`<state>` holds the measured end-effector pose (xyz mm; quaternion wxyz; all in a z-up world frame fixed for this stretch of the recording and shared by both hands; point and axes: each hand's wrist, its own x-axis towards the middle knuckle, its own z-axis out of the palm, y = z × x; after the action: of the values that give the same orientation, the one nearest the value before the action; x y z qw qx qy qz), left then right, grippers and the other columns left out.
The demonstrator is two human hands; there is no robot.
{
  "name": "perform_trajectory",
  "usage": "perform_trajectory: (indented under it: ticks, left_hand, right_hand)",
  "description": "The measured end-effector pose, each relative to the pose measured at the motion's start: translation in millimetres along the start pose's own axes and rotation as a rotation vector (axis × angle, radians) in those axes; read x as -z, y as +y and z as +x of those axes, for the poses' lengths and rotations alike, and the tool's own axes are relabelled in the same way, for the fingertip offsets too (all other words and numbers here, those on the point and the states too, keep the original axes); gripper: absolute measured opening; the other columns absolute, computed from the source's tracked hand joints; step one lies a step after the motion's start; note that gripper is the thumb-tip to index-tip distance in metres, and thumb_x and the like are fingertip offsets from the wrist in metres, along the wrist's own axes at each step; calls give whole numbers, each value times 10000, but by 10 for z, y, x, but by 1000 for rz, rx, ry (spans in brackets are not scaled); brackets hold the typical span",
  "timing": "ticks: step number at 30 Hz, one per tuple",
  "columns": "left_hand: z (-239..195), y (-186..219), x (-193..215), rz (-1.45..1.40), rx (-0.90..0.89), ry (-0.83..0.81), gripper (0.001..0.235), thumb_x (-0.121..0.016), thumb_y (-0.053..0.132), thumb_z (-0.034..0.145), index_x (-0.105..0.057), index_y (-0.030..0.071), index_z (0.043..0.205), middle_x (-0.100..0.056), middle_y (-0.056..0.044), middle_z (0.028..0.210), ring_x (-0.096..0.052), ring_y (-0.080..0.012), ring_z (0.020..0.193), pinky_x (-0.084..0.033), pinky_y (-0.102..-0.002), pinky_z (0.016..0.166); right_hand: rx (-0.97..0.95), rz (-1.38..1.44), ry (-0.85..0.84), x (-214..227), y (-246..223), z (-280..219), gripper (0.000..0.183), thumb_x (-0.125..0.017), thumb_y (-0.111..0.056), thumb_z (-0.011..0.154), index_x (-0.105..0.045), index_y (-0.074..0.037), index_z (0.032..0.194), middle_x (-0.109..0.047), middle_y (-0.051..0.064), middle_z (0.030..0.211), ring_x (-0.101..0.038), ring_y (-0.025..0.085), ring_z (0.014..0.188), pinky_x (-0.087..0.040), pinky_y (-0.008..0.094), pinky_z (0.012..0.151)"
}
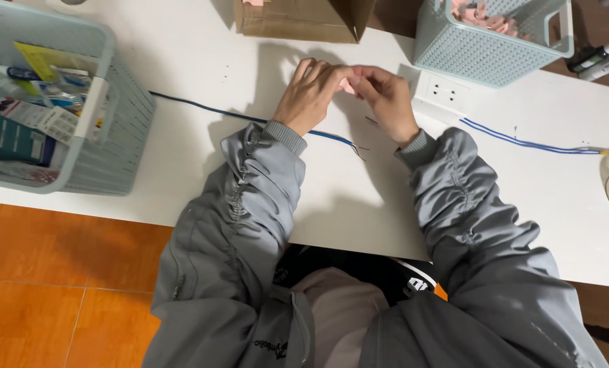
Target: Wiring an electrical plug by connecting wires to terminals and securing them with a screwdriver
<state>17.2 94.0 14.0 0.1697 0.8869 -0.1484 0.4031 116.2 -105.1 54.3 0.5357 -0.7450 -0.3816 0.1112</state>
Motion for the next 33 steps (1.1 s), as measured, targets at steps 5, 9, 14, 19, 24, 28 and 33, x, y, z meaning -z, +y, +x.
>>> perform_trajectory:
  ticks: [5,9,14,19,24,28,33]
  left_hand:
    - [-22,-196,84,211,214,69,601,-716,-72,1002,-569,185,1525,-697,-20,1394,-670,-296,1204,-510,-455,1057]
    - [78,-30,223,230,291,243,373,-729,90,1151,-628,153,1504,-654,-66,1568,-693,-270,1319,-536,-443,1113]
    - [85,77,273,199,237,320,314,-612,27,1147,-634,150,1435,-720,-51,1458,-717,-270,1112,-506,-473,1085]
    - [80,90,295,139,265,363,279,-572,70,1178,-637,175,1428,-738,-44,1412,-697,-280,1092,-486,-479,1070]
    - [71,98,265,135,250,345,268,-584,87,1183,-644,168,1431,-761,-60,1374,-705,-267,1167,-497,-481,1068]
    - [62,91,229,133,243,348,276,-570,74,1181,-652,172,1426,-776,-63,1380,-733,-272,1204,-490,-478,1056]
    - [68,106,251,97,262,349,271,-527,93,1196,-644,170,1427,-760,-57,1390,-725,-272,1216,-479,-474,1060]
  right_hand:
    - [81,25,-35,-307,-33,584,190,-755,-190,1184,-807,-47,1297,-764,-6,1077,-650,82,945,-574,246,864]
    - [400,-233,-19,-547,388,1244,376,-712,57,1042,-808,-85,1377,-829,106,1339,-719,257,1219,-535,389,1075]
    - [233,-228,9,-1095,691,2038,257,-953,-235,1014,-859,-121,1225,-855,-6,1145,-782,105,992,-607,261,884]
    - [171,-218,95,-1522,1007,2479,226,-953,-110,905,-879,-135,1117,-935,-6,1098,-859,117,1035,-633,282,1012]
    - [232,-508,234,-1685,983,2507,221,-949,-255,904,-829,-96,998,-902,77,1005,-795,337,895,-574,499,858]
    - [234,-496,248,-1816,1214,2575,191,-829,-215,958,-675,-166,856,-781,11,835,-685,228,738,-524,434,724]
    - [186,-664,303,-1842,1060,2521,227,-850,-350,945,-684,-196,962,-809,46,925,-729,394,937,-438,503,976]
